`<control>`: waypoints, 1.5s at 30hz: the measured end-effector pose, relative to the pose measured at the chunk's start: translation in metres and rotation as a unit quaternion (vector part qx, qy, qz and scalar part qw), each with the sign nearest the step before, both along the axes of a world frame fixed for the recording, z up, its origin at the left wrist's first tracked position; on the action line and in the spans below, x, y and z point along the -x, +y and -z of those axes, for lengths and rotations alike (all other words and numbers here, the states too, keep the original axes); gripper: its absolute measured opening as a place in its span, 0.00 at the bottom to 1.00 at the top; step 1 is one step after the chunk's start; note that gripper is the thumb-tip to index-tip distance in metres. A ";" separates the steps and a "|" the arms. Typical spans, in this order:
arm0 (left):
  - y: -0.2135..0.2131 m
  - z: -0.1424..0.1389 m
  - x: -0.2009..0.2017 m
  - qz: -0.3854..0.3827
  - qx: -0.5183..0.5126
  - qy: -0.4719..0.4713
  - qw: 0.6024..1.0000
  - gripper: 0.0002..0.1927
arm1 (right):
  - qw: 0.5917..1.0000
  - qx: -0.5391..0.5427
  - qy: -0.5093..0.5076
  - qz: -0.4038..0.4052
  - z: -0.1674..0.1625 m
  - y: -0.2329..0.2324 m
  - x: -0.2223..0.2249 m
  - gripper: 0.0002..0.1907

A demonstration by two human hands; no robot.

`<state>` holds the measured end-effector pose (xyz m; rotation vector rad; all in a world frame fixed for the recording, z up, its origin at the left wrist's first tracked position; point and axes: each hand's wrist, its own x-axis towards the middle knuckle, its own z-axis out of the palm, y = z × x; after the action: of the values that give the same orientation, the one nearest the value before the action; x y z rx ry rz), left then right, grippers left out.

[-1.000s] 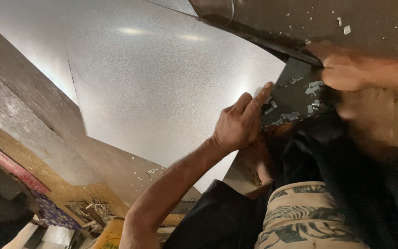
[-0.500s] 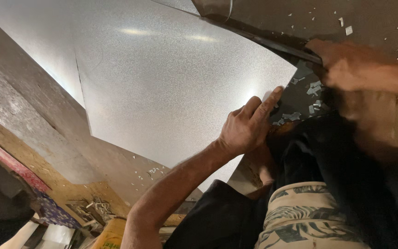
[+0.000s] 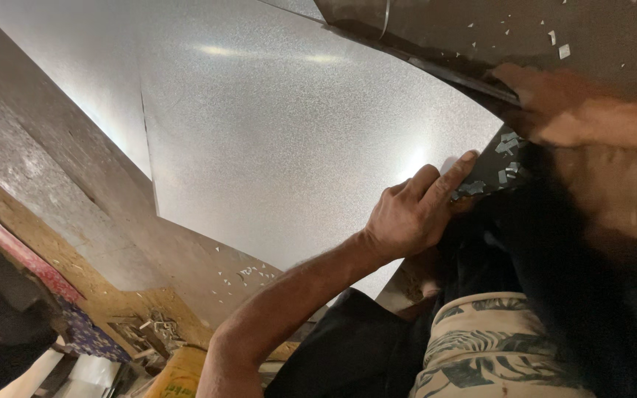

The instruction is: The person uses tin snips to cut a rectangular metal sheet on a workbench, trimming edges and corners. They reposition the sheet several times and use a hammer to tap the surface during the process.

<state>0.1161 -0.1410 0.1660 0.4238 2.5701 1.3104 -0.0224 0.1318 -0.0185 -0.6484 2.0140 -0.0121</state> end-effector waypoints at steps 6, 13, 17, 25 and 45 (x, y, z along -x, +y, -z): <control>-0.001 0.001 -0.002 0.010 0.006 -0.011 1.000 0.40 | 0.999 0.038 0.003 0.018 -0.043 -0.014 0.008 0.32; 0.012 -0.012 -0.010 0.006 -0.007 0.019 1.000 0.44 | 0.989 0.019 -0.095 0.108 -0.117 -0.060 0.029 0.28; 0.015 -0.013 -0.010 0.004 -0.025 0.013 1.000 0.44 | 0.983 -0.021 -0.123 0.133 -0.135 -0.072 0.035 0.27; 0.014 -0.011 -0.008 0.011 -0.025 0.016 0.999 0.43 | 0.997 0.050 -0.039 0.044 -0.114 -0.053 0.026 0.31; 0.022 -0.023 -0.012 0.008 -0.032 0.022 0.999 0.44 | 0.993 0.102 -0.005 0.053 -0.120 -0.064 0.038 0.20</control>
<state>0.1285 -0.1192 0.1894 0.4897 2.5597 1.3958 -0.0599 0.0675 0.1015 -0.6657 2.0522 -0.2879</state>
